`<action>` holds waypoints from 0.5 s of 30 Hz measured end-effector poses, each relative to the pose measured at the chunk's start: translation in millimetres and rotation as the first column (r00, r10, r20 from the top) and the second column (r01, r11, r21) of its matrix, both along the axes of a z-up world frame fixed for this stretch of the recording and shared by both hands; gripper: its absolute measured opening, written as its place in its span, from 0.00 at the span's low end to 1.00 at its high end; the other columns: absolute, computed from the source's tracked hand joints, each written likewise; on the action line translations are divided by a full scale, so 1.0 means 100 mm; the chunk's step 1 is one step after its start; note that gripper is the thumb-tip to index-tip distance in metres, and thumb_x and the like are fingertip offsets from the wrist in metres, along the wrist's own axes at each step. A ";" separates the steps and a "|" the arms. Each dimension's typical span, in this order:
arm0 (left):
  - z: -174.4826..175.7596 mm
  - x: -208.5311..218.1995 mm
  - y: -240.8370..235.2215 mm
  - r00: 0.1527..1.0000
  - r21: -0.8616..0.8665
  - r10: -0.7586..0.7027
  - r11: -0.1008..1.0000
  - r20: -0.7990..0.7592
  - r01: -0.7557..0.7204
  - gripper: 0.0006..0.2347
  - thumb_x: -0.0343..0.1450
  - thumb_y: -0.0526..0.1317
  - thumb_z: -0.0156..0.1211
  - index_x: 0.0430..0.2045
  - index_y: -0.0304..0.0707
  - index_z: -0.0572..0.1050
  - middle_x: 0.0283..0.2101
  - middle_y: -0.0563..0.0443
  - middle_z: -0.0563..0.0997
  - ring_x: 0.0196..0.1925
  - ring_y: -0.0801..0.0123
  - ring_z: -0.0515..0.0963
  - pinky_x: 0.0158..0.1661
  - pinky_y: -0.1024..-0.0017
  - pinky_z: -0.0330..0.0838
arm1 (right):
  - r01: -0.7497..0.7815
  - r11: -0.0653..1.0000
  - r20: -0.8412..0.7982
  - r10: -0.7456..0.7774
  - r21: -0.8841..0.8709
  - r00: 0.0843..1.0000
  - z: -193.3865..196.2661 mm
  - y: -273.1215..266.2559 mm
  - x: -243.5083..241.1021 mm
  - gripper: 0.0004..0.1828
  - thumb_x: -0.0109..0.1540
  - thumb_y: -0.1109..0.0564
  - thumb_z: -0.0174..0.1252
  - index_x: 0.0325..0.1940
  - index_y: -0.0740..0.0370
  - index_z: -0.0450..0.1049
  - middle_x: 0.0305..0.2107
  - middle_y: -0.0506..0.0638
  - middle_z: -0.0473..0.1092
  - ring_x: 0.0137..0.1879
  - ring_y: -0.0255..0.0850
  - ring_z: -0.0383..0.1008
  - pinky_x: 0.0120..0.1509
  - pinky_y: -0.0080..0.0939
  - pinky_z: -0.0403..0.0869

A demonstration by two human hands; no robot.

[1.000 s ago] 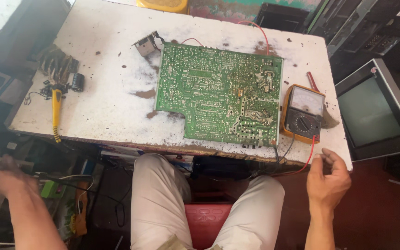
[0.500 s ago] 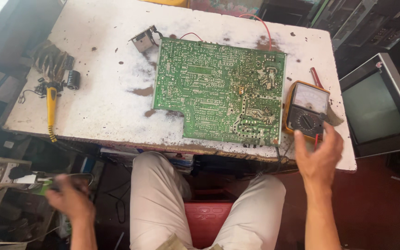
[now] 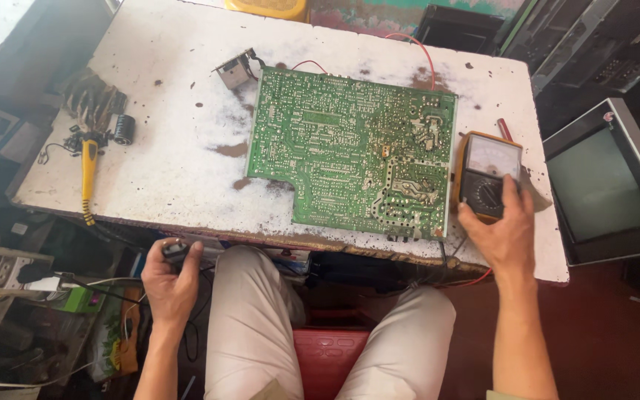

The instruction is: The person tests a large green circuit board with a multimeter, then flips it over to reveal the component side. They use a toothbrush to clean the board and then test a smaller detached circuit board with the multimeter probes.

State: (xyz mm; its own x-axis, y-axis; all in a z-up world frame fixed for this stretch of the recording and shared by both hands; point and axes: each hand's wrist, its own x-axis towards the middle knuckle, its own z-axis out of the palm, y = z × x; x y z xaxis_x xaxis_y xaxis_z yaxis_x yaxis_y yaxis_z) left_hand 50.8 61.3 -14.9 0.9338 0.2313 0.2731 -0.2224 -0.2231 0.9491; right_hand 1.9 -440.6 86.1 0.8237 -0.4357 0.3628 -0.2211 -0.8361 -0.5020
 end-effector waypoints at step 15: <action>1.11 0.62 -0.17 0.998 0.257 -0.058 0.965 0.033 0.047 0.07 0.72 0.34 0.69 0.39 0.29 0.78 0.31 0.51 0.80 0.30 0.78 0.75 0.31 0.80 0.68 | -0.147 0.987 0.194 0.157 -0.069 0.968 0.20 0.36 0.15 0.12 0.70 0.59 0.55 0.54 0.66 0.80 0.46 0.61 0.77 0.50 0.51 0.78 0.56 0.48 0.75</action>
